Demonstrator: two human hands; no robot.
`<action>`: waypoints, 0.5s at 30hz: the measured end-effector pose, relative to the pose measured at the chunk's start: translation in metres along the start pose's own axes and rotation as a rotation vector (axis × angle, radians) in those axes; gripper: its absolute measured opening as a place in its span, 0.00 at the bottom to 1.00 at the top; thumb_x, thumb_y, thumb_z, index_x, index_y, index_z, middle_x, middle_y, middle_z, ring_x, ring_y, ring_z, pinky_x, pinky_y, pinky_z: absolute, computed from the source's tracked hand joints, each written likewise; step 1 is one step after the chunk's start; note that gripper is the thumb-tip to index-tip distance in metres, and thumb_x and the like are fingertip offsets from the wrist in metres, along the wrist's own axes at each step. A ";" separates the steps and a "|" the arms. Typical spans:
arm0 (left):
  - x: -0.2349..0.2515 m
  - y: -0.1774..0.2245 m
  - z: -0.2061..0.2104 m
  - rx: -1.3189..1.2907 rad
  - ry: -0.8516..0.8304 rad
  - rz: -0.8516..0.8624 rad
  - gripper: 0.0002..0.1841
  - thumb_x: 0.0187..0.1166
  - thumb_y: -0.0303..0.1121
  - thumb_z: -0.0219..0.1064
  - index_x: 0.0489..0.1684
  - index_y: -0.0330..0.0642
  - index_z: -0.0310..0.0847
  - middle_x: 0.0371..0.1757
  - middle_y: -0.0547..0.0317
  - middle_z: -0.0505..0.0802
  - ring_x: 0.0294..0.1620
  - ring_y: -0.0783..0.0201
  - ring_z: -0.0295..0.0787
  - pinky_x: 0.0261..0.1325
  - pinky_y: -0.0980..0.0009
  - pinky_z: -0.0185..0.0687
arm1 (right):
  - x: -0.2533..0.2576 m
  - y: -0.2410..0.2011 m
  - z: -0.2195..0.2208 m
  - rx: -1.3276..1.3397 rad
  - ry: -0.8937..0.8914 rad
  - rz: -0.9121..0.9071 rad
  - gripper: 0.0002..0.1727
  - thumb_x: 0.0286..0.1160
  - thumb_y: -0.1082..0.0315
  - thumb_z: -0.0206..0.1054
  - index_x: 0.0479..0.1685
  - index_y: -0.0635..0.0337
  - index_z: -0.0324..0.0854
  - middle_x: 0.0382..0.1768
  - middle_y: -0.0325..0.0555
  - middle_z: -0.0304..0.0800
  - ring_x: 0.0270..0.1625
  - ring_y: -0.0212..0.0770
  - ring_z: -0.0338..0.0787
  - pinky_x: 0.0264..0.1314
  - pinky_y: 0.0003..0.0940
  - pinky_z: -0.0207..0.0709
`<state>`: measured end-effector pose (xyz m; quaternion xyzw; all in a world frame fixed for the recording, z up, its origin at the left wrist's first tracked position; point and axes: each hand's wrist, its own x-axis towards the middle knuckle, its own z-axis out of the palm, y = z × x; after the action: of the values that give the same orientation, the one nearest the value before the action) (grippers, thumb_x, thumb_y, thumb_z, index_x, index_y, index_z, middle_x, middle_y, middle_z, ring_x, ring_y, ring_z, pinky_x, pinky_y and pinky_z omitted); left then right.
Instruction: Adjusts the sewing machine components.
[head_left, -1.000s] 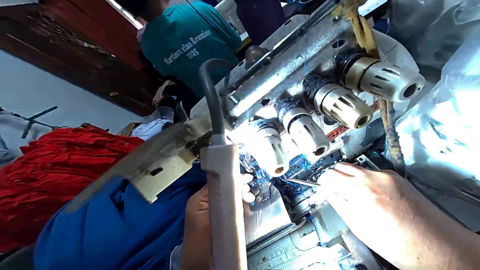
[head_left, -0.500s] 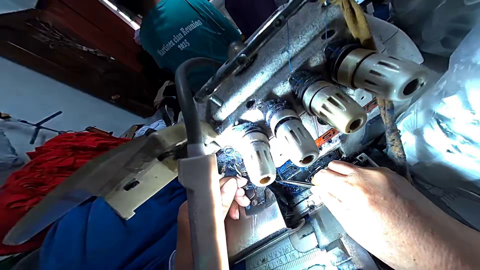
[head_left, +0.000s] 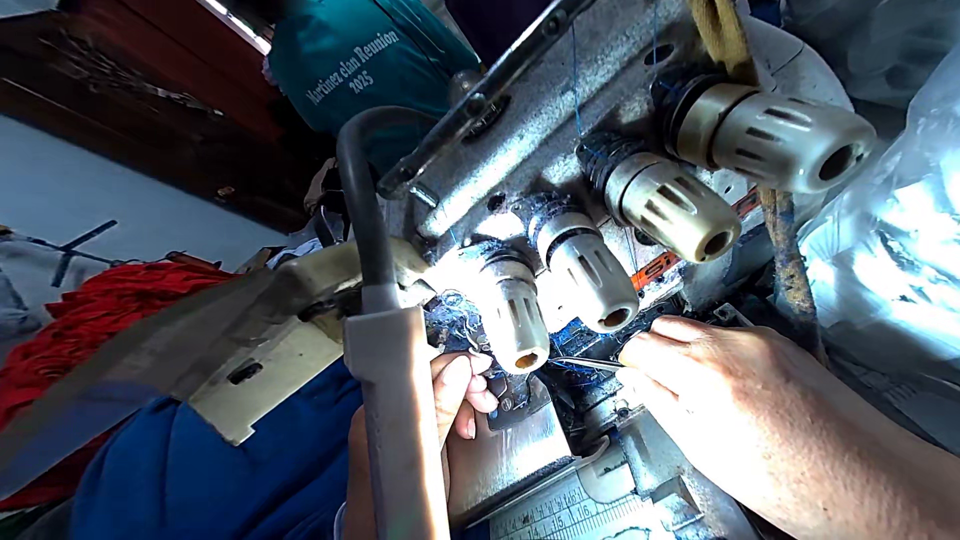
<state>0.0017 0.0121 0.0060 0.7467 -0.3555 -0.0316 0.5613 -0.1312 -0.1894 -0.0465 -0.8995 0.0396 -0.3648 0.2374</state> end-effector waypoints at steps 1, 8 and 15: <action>0.000 0.000 0.000 -0.001 0.000 0.001 0.10 0.85 0.34 0.62 0.39 0.52 0.91 0.28 0.73 0.93 0.21 0.82 0.84 0.26 0.87 0.81 | 0.000 0.000 0.000 0.001 -0.001 -0.002 0.07 0.63 0.63 0.66 0.22 0.49 0.85 0.18 0.33 0.74 0.16 0.31 0.76 0.11 0.24 0.63; 0.000 0.004 0.006 -0.009 0.037 -0.022 0.13 0.84 0.28 0.57 0.36 0.49 0.91 0.27 0.73 0.93 0.20 0.82 0.84 0.26 0.88 0.81 | 0.001 0.000 -0.001 0.008 -0.016 -0.006 0.07 0.63 0.63 0.66 0.22 0.48 0.86 0.18 0.33 0.75 0.17 0.30 0.78 0.12 0.24 0.65; 0.000 0.008 0.010 -0.001 0.067 -0.045 0.15 0.83 0.25 0.55 0.34 0.48 0.90 0.25 0.73 0.92 0.19 0.82 0.84 0.24 0.88 0.81 | 0.002 -0.001 -0.002 0.007 -0.029 0.005 0.07 0.64 0.63 0.66 0.23 0.49 0.87 0.18 0.34 0.75 0.17 0.31 0.78 0.12 0.24 0.66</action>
<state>-0.0065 0.0027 0.0094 0.7549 -0.3196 -0.0195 0.5723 -0.1310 -0.1899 -0.0441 -0.9036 0.0371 -0.3515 0.2420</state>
